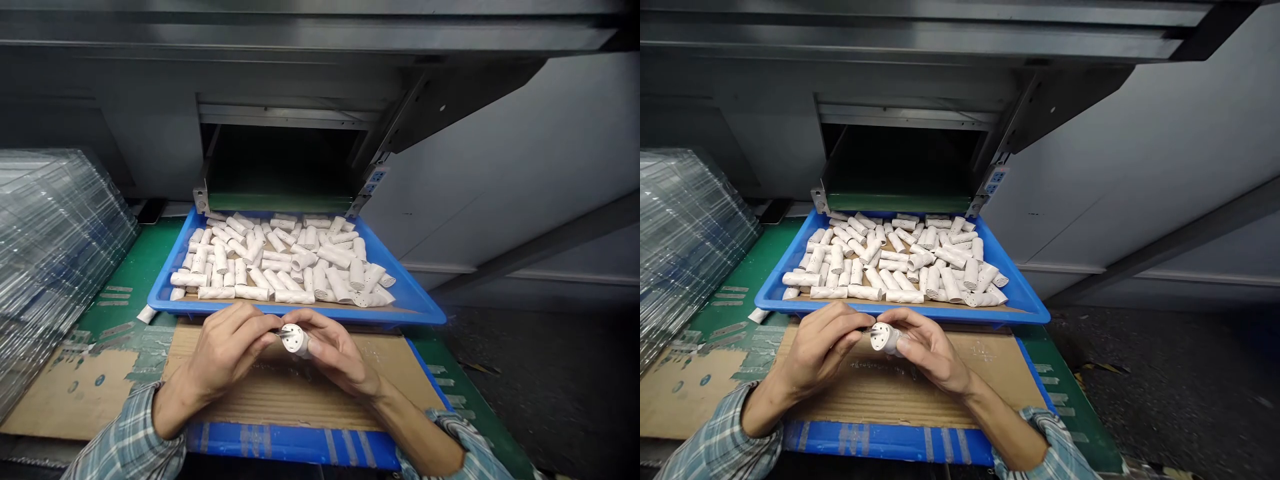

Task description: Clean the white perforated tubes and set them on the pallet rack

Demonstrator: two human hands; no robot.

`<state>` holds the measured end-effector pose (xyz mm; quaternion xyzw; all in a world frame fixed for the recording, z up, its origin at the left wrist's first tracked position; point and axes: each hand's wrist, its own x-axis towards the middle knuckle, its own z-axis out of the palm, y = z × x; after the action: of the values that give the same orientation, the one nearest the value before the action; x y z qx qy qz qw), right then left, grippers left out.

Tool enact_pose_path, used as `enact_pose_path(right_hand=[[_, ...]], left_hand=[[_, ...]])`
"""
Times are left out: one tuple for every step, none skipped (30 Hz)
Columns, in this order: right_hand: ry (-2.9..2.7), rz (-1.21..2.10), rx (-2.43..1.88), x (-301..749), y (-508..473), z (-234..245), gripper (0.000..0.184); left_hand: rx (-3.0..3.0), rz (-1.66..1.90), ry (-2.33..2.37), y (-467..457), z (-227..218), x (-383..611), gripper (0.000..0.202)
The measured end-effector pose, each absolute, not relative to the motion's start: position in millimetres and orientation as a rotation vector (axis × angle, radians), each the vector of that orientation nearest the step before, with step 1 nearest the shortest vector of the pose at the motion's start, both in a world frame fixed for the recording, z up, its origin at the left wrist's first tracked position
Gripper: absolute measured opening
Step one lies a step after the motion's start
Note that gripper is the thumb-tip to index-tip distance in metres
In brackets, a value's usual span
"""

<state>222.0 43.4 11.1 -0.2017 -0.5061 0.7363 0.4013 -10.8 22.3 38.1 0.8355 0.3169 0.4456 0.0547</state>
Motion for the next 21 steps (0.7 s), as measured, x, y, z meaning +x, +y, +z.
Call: enact_pose_path(right_hand=[[-1.319,1.824,-0.502,222.5,43.1,9.7,0.037],[-1.359,1.777,-0.496,223.1,43.0,8.4,0.038],[-1.395,1.725,-0.495,223.6,43.0,7.2,0.037],[-1.425,1.672,-0.496,223.8,43.1,6.4,0.034],[-1.451,1.620,-0.498,223.9,43.4,6.1,0.031],[-1.474,1.575,-0.499,223.8,43.7,6.2,0.029],[-1.493,1.539,-0.500,223.4,44.0,6.7,0.027],[-1.507,1.509,-0.501,223.0,44.4,7.4,0.026],[-1.520,1.483,-0.503,222.6,44.7,8.2,0.026],[-1.531,1.460,-0.508,222.3,45.0,8.8,0.025],[-1.541,1.441,-0.514,222.1,45.3,9.2,0.025],[-1.549,1.426,-0.521,222.1,45.5,9.2,0.024],[-1.555,1.413,-0.525,222.3,45.7,8.9,0.024],[-1.558,1.404,-0.528,222.5,45.8,8.4,0.024],[-1.558,1.398,-0.529,222.8,45.9,7.8,0.025],[-1.557,1.395,-0.530,223.1,46.0,7.1,0.025],[-1.557,1.396,-0.531,223.4,46.0,6.6,0.025],[-1.559,1.396,-0.534,223.5,46.0,6.3,0.026],[-1.563,1.394,-0.537,223.5,45.9,6.2,0.026],[-1.569,1.391,-0.539,223.5,45.9,6.3,0.026],[-1.574,1.386,-0.539,223.4,45.9,6.5,0.026]], left_hand=[[2.493,1.374,0.984,21.8,37.0,-9.3,0.025],[2.456,1.379,1.012,21.2,36.3,-7.9,0.024],[2.429,1.377,1.043,20.5,36.1,-6.6,0.024],[2.409,1.366,1.072,19.7,36.2,-5.6,0.025],[2.396,1.351,1.093,18.8,36.7,-4.9,0.026],[2.393,1.328,1.103,18.0,37.5,-4.4,0.027],[2.400,1.304,1.102,17.2,38.5,-4.0,0.029],[2.413,1.280,1.098,16.4,39.6,-3.9,0.030],[2.431,1.256,1.100,15.8,40.6,-3.8,0.032],[2.454,1.243,1.110,15.3,41.6,-3.8,0.033],[2.481,1.244,1.124,15.0,42.3,-4.0,0.032],[2.508,1.251,1.139,14.8,42.9,-4.2,0.032],[2.534,1.265,1.150,14.8,43.3,-4.5,0.030],[2.554,1.279,1.154,14.9,43.5,-4.9,0.029],[2.570,1.288,1.153,15.0,43.6,-5.3,0.028],[2.580,1.291,1.151,15.2,43.6,-5.7,0.028],[2.588,1.289,1.152,15.3,43.6,-6.1,0.028],[2.595,1.287,1.157,15.5,43.6,-6.6,0.028],[2.605,1.282,1.162,15.6,43.7,-7.0,0.028],[2.615,1.273,1.168,15.7,43.7,-7.5,0.028],[2.625,1.264,1.175,15.8,43.8,-7.8,0.028]])
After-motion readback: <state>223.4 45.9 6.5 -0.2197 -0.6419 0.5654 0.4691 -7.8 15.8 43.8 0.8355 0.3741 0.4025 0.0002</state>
